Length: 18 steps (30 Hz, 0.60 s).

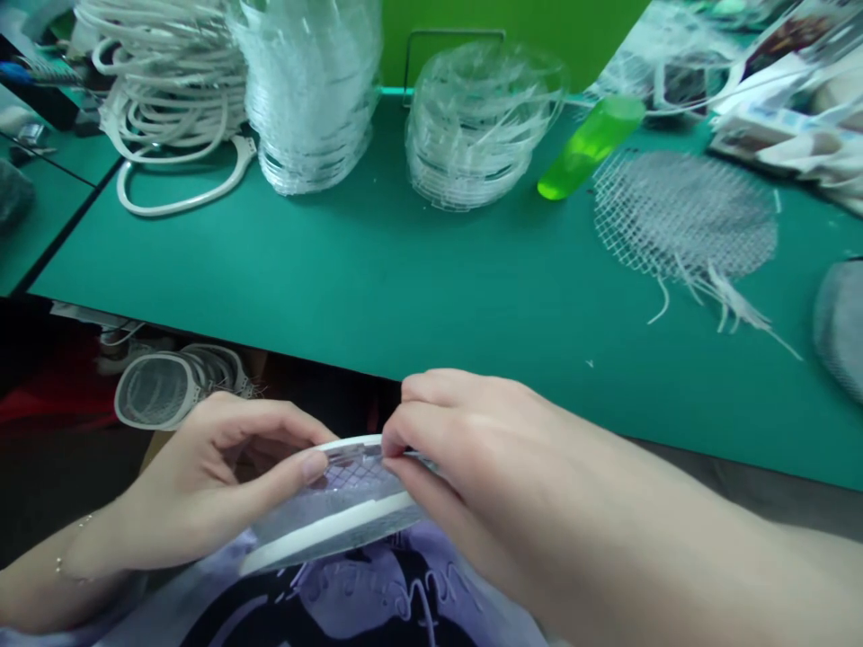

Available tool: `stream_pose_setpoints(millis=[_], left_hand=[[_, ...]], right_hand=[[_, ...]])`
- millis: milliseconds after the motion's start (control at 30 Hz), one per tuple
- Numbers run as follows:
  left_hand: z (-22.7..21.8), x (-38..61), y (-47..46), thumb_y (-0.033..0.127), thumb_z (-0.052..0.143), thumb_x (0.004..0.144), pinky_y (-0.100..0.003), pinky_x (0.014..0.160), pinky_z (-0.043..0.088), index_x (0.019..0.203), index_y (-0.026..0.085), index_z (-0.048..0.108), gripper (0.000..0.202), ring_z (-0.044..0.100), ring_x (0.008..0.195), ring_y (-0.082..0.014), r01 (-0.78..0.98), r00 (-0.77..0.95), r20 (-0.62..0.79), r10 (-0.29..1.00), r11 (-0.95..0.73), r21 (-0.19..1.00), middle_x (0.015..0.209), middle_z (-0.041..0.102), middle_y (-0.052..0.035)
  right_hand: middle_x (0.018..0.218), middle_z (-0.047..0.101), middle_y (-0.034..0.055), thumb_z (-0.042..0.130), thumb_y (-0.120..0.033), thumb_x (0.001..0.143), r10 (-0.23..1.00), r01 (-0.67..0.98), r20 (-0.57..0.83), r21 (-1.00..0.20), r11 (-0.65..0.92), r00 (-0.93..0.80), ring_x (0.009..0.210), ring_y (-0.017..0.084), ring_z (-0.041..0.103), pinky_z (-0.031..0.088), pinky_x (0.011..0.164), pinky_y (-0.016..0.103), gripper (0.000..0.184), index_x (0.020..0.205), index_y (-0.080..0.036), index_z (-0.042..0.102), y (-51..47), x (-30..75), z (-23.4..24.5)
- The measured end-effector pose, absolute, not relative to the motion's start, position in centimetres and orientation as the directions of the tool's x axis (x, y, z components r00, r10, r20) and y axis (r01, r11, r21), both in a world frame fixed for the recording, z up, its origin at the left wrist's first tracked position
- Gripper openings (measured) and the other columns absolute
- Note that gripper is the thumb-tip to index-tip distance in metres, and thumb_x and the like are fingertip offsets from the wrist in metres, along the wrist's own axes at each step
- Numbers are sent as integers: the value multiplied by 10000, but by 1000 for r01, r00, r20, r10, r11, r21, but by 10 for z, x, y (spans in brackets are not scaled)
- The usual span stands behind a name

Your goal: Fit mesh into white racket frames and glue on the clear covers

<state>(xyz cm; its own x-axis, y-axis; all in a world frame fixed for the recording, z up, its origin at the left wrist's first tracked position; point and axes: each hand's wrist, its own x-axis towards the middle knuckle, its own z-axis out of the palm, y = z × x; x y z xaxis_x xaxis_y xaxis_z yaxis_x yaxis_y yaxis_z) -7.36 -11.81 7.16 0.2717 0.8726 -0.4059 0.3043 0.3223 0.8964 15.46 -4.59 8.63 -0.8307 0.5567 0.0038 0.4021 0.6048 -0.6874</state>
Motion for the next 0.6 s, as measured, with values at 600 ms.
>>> stream_pose_setpoints(millis=[600], left_hand=[[69,-78,-103,159,709,785,-123,362,322,797,120,788,89,486,413,-51,278,380,-382,843,290,916,579,701,-9]], right_hand=[[567,588,-17,645,-178,878,637,455,-78,-767,452,-767,453,69,464,303,422,224,259,626,-213,691,-48,141,86]])
